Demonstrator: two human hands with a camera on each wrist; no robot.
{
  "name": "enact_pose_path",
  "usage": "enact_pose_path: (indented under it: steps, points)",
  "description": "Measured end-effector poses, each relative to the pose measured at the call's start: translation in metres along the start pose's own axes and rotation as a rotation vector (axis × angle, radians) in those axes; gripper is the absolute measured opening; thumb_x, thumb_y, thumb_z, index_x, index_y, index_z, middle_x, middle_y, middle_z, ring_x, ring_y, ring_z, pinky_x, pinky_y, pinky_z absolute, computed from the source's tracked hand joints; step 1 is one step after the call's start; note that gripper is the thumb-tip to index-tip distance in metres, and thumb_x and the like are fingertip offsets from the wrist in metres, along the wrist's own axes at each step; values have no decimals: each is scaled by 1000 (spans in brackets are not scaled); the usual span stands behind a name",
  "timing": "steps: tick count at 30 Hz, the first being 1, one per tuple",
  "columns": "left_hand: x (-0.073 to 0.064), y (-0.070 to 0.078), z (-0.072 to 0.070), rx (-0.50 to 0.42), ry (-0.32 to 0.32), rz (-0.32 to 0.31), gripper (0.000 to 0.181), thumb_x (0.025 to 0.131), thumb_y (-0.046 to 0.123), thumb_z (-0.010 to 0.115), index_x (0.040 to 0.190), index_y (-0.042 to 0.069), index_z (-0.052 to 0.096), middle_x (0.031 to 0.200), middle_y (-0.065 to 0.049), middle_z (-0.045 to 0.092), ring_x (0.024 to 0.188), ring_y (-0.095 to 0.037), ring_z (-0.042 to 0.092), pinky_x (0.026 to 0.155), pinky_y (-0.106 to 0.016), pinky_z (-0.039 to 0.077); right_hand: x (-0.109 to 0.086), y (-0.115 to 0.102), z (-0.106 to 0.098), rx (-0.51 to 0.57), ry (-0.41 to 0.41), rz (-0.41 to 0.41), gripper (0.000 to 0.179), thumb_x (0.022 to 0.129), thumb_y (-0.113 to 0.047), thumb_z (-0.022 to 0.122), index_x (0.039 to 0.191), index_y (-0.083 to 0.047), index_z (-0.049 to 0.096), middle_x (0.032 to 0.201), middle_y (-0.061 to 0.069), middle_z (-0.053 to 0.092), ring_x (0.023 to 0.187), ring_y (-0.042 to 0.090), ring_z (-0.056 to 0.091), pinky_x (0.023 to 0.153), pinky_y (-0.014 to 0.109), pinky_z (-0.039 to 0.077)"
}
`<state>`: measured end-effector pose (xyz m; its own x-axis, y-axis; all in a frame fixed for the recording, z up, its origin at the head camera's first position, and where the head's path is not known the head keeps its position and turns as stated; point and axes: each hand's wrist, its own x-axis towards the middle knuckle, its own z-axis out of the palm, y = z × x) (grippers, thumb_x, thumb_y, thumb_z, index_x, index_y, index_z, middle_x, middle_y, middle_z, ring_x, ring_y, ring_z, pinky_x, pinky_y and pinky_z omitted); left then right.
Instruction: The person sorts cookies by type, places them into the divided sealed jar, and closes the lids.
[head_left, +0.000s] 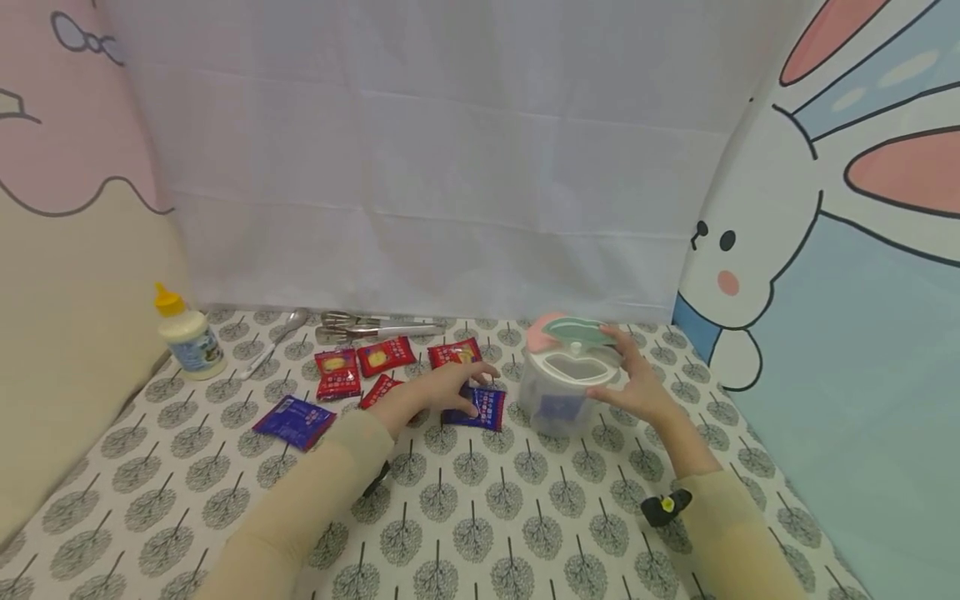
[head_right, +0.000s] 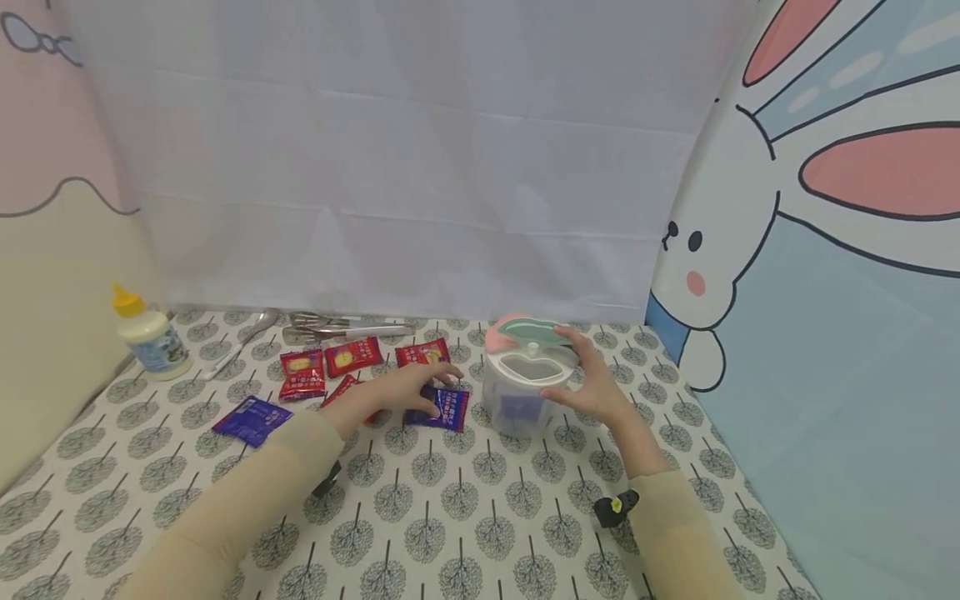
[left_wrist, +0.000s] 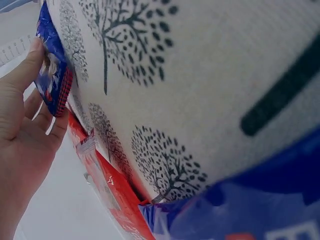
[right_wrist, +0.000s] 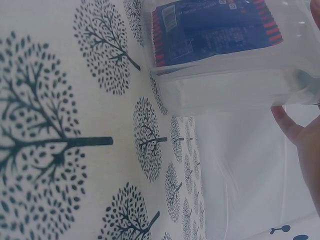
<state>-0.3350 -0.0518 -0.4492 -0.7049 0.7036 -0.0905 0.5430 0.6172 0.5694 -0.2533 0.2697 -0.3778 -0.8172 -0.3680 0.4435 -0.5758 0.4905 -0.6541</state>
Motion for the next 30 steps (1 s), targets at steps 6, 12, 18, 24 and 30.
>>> enact_pose_path:
  steps: [6, 12, 18, 24, 30]
  points:
    - [-10, 9, -7, 41, -53, 18, 64, 83, 20, 73, 139, 36, 43, 137, -3, 51, 122, -23, 51, 100, -41, 45, 1, -2, -2, 3, -3, -2, 94, 67, 3, 77, 142, -5, 22, 140, 32, 31, 122, 53, 37, 97, 71, 31]
    - [-21, 19, -18, 94, -6, 53, 52, 83, 24, 73, 131, 29, 55, 131, -1, 55, 113, -21, 56, 91, -36, 50, 0, -2, -1, 4, -13, 21, 94, 68, 0, 78, 143, -6, 21, 142, 32, 29, 124, 54, 35, 98, 72, 29]
    - [-30, 33, -39, -9, 87, 63, 52, 80, 27, 77, 127, 31, 56, 108, 6, 63, 85, -8, 63, 73, -26, 54, -1, 0, 0, 15, -8, 14, 94, 68, 1, 78, 143, -5, 21, 141, 33, 30, 124, 53, 35, 99, 71, 28]
    - [-37, 55, -65, -152, 133, 133, 45, 84, 18, 72, 126, 27, 56, 112, 2, 61, 76, -7, 66, 67, -24, 56, -1, 1, 1, 18, -7, 4, 94, 68, 2, 77, 143, -5, 21, 142, 33, 29, 124, 53, 34, 99, 71, 29]
    - [-35, 81, -90, -193, 256, 225, 45, 87, 15, 69, 129, 21, 55, 112, -3, 64, 80, -10, 67, 69, -25, 57, 0, 3, 0, 29, -1, 0, 96, 66, 10, 75, 144, -6, 22, 139, 30, 33, 122, 39, 40, 99, 67, 31]
